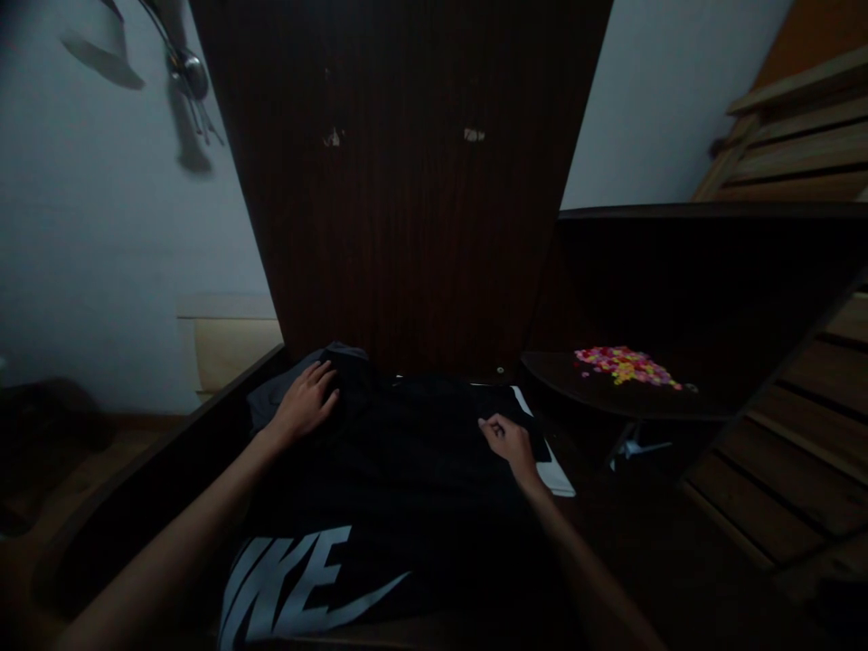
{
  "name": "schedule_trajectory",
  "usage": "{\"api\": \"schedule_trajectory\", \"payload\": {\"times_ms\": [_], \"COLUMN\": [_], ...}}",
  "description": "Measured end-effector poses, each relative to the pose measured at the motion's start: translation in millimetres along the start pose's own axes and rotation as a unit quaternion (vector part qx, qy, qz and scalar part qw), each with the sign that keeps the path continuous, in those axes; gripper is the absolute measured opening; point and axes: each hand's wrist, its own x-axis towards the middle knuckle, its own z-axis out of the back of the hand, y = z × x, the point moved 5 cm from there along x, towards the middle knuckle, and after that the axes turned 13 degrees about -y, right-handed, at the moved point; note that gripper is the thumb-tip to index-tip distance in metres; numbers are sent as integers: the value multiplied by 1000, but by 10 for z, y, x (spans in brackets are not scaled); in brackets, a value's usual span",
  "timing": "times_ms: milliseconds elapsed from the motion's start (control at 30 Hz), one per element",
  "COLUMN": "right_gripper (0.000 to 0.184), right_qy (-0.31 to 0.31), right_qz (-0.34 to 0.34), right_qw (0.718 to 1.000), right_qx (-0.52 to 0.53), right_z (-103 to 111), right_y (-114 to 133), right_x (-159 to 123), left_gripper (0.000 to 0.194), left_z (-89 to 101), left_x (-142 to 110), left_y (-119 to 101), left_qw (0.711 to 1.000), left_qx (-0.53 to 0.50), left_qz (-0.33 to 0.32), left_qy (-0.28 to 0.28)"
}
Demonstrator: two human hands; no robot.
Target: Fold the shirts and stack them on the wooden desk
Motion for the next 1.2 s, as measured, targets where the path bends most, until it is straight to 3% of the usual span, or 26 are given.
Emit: {"api": "schedule_trajectory", "payload": {"times_ms": [67, 167, 333, 467, 667, 833, 1100, 1200], "right_gripper": [59, 53, 40, 32, 35, 32, 33, 32], "right_qy": [4, 58, 64, 53, 127, 105, 10, 38], "right_qz": [7, -7, -30, 3, 1, 2, 34, 47], "right_qw": [996, 974, 945, 943, 941, 940, 940, 938], "right_qx": [-85, -219, -318, -327, -314, -325, -338, -342], "right_z": [34, 75, 193, 202, 99, 125, 248, 225], "right_y": [-10, -8, 105, 169, 75, 98, 256, 297], "right_x": [-21, -69, -120, -123, -153, -166, -188, -188], "left_gripper": [51, 56, 61, 58, 56, 59, 57, 60], "left_z": [-140, -277, -327, -322, -351, -341, -327, -301], "left_x": [-15, -102, -248, -307, -351, -360, -332, -299], "left_y": [-9, -17, -23, -51, -111, -123, -113, -72], "left_qw": [1000, 999, 996, 995, 994, 995, 997, 996], "left_qx": [14, 27, 21, -15, -32, -21, 10, 13], "left_qz": [-11, -26, -48, -56, -88, -77, -54, -17], "left_qy": [-3, -23, -69, -83, -53, -55, -62, -82]}}
